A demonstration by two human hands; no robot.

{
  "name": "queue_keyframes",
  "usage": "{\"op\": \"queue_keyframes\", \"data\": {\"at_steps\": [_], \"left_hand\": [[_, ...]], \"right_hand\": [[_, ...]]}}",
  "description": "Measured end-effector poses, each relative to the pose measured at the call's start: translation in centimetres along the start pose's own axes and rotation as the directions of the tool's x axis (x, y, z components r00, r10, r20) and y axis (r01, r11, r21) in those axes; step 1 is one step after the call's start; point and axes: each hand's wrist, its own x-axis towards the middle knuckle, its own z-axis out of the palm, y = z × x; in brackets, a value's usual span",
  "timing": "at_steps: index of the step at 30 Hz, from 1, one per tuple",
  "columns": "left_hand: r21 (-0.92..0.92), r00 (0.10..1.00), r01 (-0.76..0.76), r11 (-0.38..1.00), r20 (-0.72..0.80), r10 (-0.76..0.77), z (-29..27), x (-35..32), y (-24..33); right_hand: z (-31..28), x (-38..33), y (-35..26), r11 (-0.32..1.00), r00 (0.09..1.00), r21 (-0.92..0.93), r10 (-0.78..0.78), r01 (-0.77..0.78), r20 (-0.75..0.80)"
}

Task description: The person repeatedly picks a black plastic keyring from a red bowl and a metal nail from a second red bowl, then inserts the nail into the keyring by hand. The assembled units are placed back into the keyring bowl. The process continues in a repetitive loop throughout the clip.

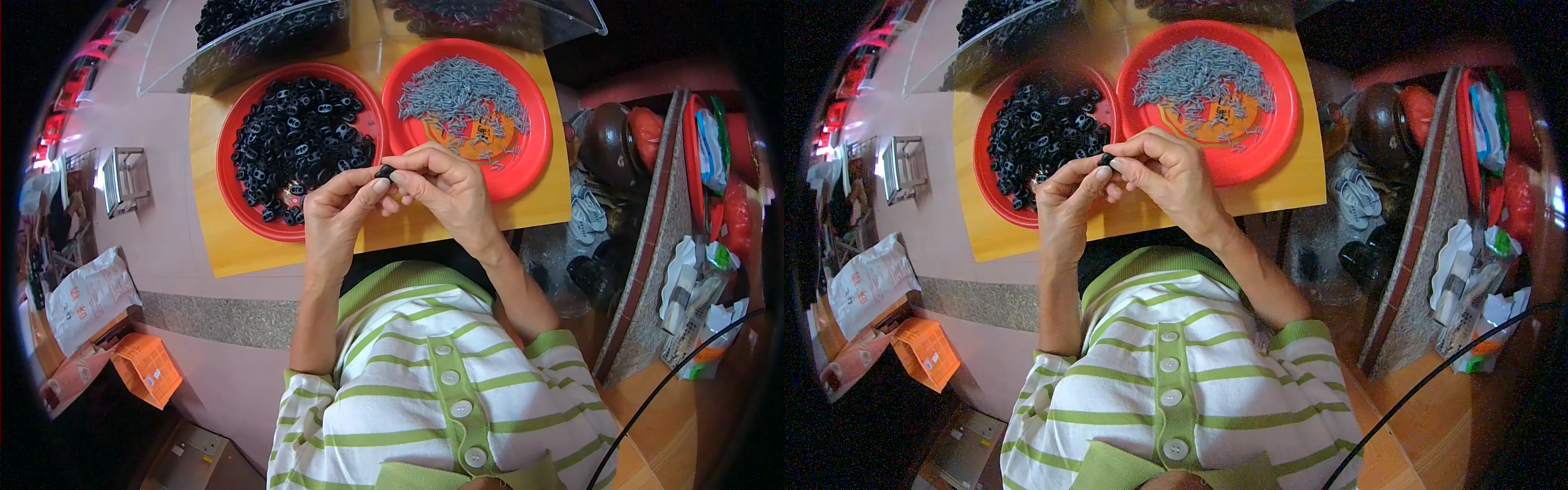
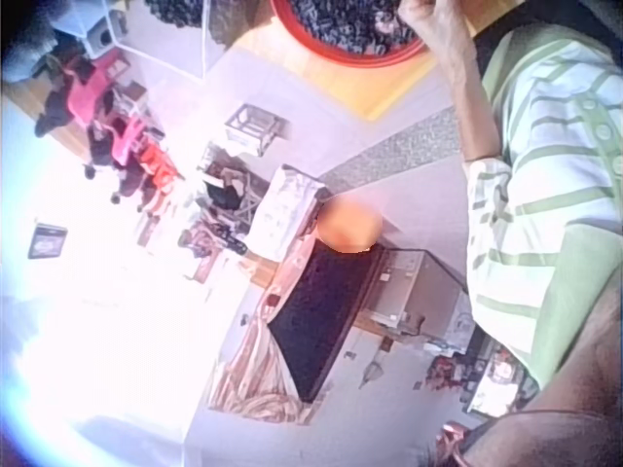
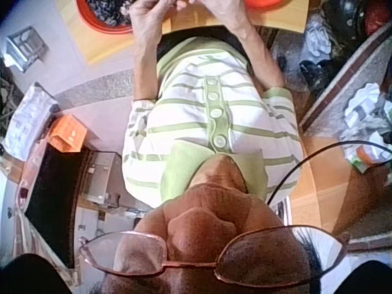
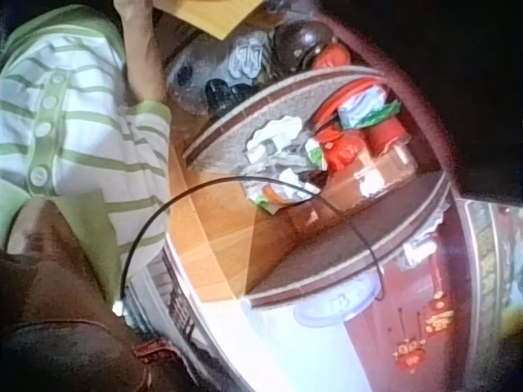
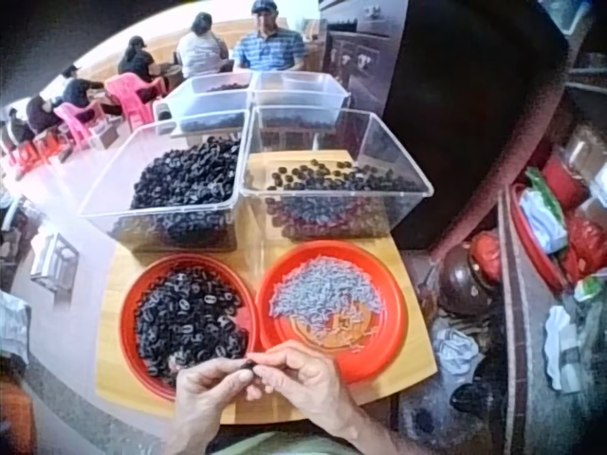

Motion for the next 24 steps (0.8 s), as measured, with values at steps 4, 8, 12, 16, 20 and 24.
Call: {"op": "queue_keyframes", "data": {"at_steps": [4, 8, 12, 16, 20, 24], "left_hand": [[-0.005, 0.998, -0.033, 0.999, -0.046, 0.033, 0.6, -0.1, 0.2], [-0.055, 0.995, -0.055, 0.997, -0.088, 0.050, 0.7, 0.1, 0.1], [-0.184, 0.990, -0.056, 0.981, -0.134, 0.032, 0.6, 0.2, 0.0], [-0.183, 0.986, -0.074, 0.980, -0.162, 0.044, 0.8, 0.4, -0.1], [-0.211, 0.991, -0.082, 0.974, -0.122, 0.057, 0.7, 0.3, -0.2], [-0.219, 0.991, -0.080, 0.972, -0.121, 0.054, 0.8, 0.3, -0.1]], "right_hand": [[0.2, 0.3, 0.4, 1.000, 0.999, -0.022, -0.018, 0.017, -0.028], [0.5, 0.6, -0.1, 1.000, 0.999, -0.017, 0.000, -0.001, -0.033], [1.2, 0.9, -0.5, 0.992, 0.997, 0.121, 0.052, -0.044, -0.062], [1.3, 1.2, -0.8, 0.994, 0.997, 0.093, 0.054, -0.049, -0.050], [1.0, 1.4, 0.0, 0.998, 0.999, 0.061, -0.010, 0.012, -0.031], [1.2, 1.5, -0.7, 0.994, 0.999, 0.111, 0.024, -0.019, -0.046]]}}
